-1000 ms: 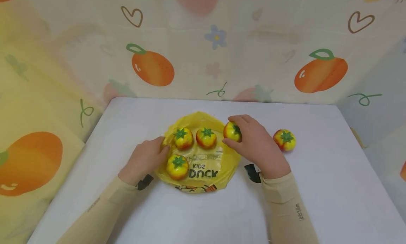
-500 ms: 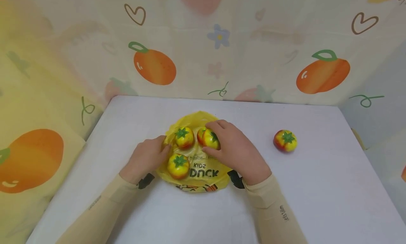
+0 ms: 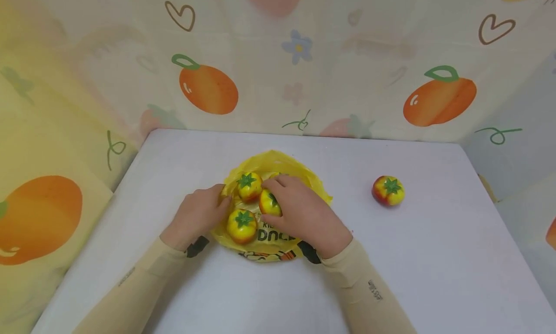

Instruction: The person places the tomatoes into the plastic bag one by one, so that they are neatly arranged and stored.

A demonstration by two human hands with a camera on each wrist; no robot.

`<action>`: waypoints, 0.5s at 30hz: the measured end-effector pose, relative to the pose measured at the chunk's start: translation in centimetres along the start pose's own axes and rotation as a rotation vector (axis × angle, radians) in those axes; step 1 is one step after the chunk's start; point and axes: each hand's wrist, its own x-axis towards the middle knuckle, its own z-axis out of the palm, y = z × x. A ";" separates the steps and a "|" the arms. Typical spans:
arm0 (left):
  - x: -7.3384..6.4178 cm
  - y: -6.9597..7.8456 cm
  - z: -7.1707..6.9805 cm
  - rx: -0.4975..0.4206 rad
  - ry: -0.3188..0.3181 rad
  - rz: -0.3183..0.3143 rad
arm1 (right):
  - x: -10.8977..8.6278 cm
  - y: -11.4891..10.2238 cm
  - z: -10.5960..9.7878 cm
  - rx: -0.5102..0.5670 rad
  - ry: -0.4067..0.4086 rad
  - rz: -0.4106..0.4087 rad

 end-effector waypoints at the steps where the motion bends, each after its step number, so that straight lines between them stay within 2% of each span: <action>1: 0.0 0.0 0.0 0.000 0.000 -0.002 | 0.1 -0.1 0.2 -0.008 -0.011 -0.004; 15: 0.0 -0.2 0.0 0.017 0.007 0.011 | 0.7 -0.7 1.8 -0.019 -0.100 0.013</action>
